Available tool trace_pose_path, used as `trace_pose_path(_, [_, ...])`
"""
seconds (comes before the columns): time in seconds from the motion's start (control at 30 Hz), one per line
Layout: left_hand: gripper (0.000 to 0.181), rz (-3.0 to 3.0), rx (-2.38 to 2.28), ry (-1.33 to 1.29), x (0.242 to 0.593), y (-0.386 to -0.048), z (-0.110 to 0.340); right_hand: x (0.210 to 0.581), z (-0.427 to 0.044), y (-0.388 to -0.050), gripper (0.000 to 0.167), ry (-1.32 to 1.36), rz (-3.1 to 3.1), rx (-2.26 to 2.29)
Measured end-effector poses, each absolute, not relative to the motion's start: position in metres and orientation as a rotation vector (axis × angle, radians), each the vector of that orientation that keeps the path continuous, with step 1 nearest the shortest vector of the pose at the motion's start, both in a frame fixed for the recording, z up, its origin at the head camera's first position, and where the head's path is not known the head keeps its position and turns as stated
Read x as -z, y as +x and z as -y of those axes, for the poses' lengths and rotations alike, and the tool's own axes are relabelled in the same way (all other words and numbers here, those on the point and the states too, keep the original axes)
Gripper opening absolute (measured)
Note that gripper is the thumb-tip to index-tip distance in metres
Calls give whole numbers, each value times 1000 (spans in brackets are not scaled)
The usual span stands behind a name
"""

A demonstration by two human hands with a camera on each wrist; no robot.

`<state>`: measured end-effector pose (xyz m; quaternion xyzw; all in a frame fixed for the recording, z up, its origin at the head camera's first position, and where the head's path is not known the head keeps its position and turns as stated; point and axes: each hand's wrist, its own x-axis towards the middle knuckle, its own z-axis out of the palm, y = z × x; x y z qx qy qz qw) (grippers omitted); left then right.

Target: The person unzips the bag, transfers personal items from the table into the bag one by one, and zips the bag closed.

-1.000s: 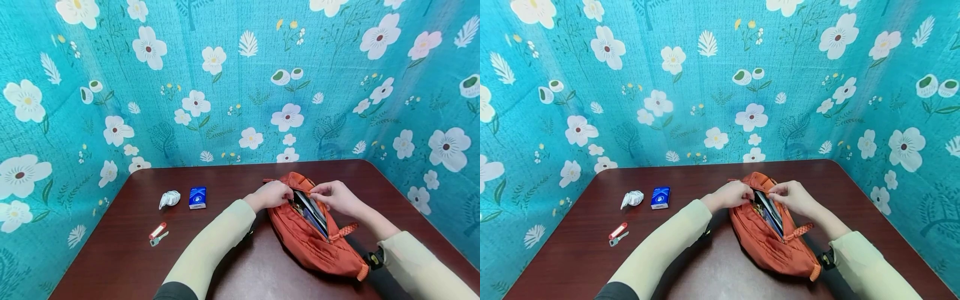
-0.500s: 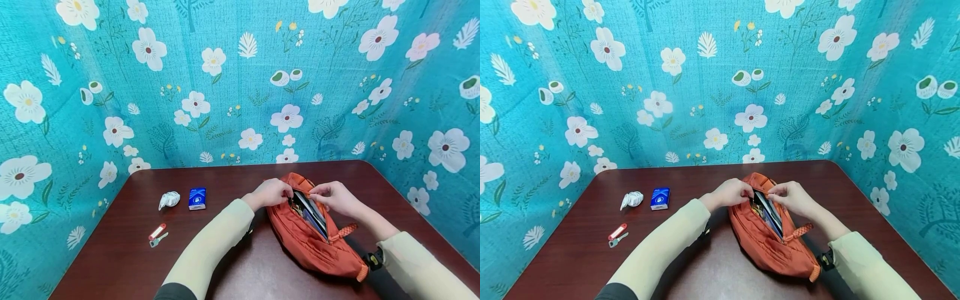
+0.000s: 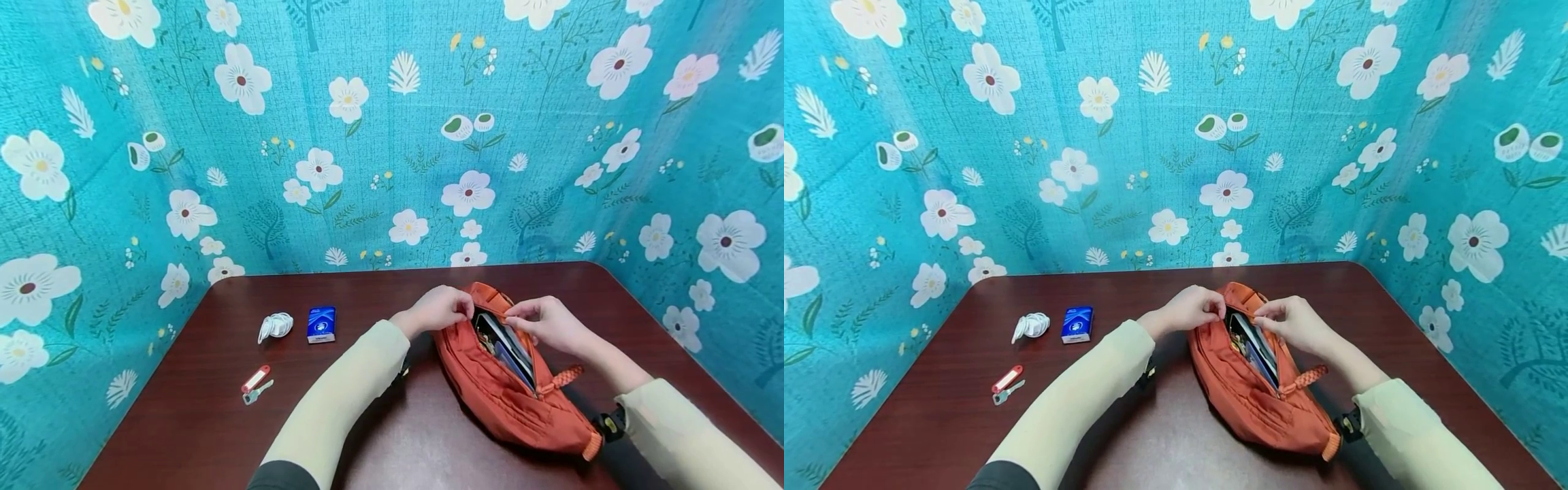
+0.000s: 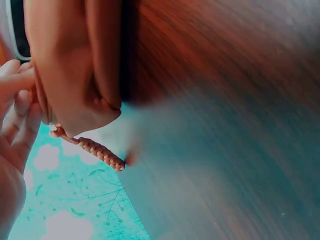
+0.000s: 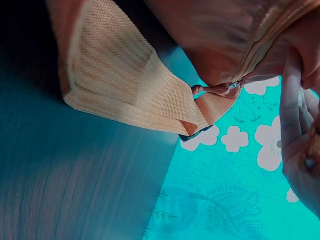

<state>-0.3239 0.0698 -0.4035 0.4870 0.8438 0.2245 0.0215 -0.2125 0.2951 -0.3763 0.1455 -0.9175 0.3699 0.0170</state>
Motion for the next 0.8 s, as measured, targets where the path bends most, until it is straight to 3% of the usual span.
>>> trace_pose_path(0.27, [9, -2197, -1350, 1185, 400, -332, -58, 377, -297, -212, 16, 480, 2818, -1157])
trace_pose_path(0.43, [26, -2485, -727, 1452, 390, -322, -58, 379, -297, -214, 15, 469, 2821, -1160])
trace_pose_path(0.57, [20, -2576, -293, 1662, 386, -316, -59, 379, -297, -214, 14, 459, 2814, -1160])
trace_pose_path(0.8, [6, -2403, -671, 1601, 381, -321, -46, 379, -299, -214, 15, 463, 2815, -1143])
